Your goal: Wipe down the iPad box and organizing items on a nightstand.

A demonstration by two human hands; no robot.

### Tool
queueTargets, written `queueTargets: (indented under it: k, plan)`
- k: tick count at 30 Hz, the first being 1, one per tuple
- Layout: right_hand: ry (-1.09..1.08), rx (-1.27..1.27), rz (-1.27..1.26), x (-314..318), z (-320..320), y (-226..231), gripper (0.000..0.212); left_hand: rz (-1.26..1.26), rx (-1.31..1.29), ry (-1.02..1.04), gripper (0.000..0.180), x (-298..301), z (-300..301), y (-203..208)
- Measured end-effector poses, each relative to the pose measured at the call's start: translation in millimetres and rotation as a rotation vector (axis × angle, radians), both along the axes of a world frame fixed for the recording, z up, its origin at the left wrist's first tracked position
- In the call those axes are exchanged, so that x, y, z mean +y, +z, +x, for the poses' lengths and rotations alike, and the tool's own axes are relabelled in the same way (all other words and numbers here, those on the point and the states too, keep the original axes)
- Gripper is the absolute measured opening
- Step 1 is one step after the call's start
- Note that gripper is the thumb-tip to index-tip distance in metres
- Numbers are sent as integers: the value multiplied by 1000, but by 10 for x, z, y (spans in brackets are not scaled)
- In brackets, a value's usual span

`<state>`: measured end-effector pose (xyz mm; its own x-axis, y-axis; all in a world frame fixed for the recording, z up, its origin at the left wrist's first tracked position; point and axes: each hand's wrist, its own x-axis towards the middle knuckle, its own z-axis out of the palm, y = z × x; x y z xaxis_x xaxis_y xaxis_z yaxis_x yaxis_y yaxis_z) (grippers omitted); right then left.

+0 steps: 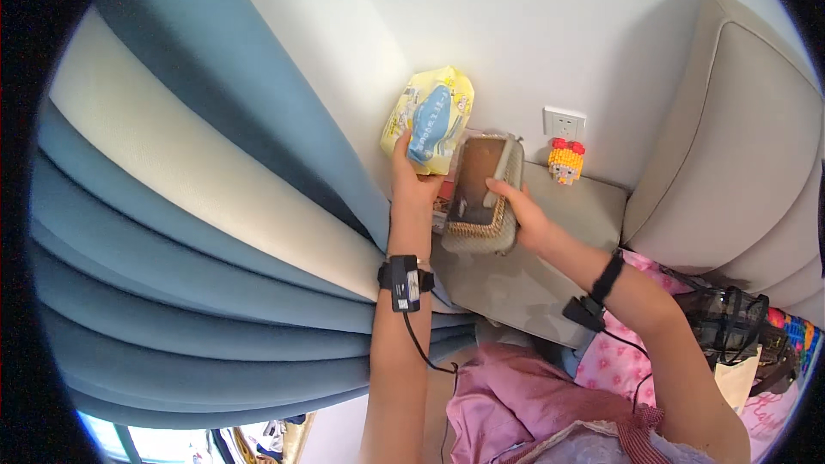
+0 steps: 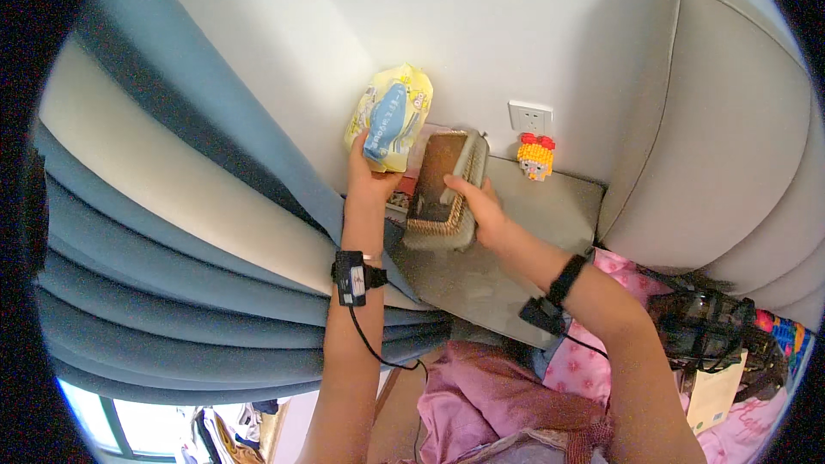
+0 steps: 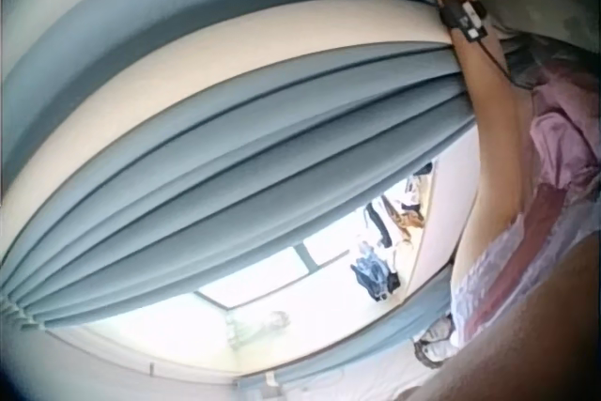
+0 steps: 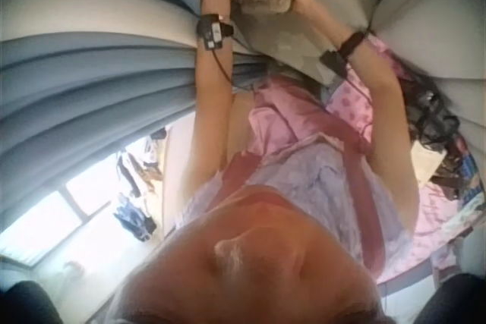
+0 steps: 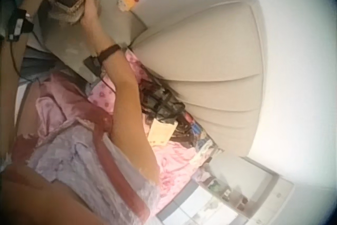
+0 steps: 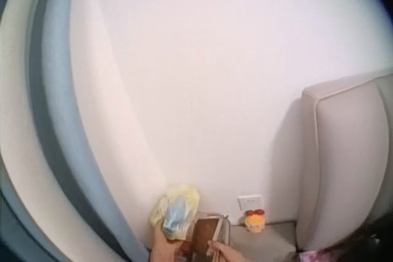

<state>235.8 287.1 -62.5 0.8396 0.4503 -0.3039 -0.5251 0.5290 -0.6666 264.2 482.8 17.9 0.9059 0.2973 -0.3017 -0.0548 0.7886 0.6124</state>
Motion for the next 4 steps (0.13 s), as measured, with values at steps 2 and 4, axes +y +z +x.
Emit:
queueTargets:
  k: [2, 4]
  plan:
    - [-45, 3, -4, 265, 185, 87, 67, 62, 10, 19, 59, -33, -98, 150]
    - [-58, -133, 8, 533, 362, 162, 75, 132, 19, 74, 63, -61, -165, 230]
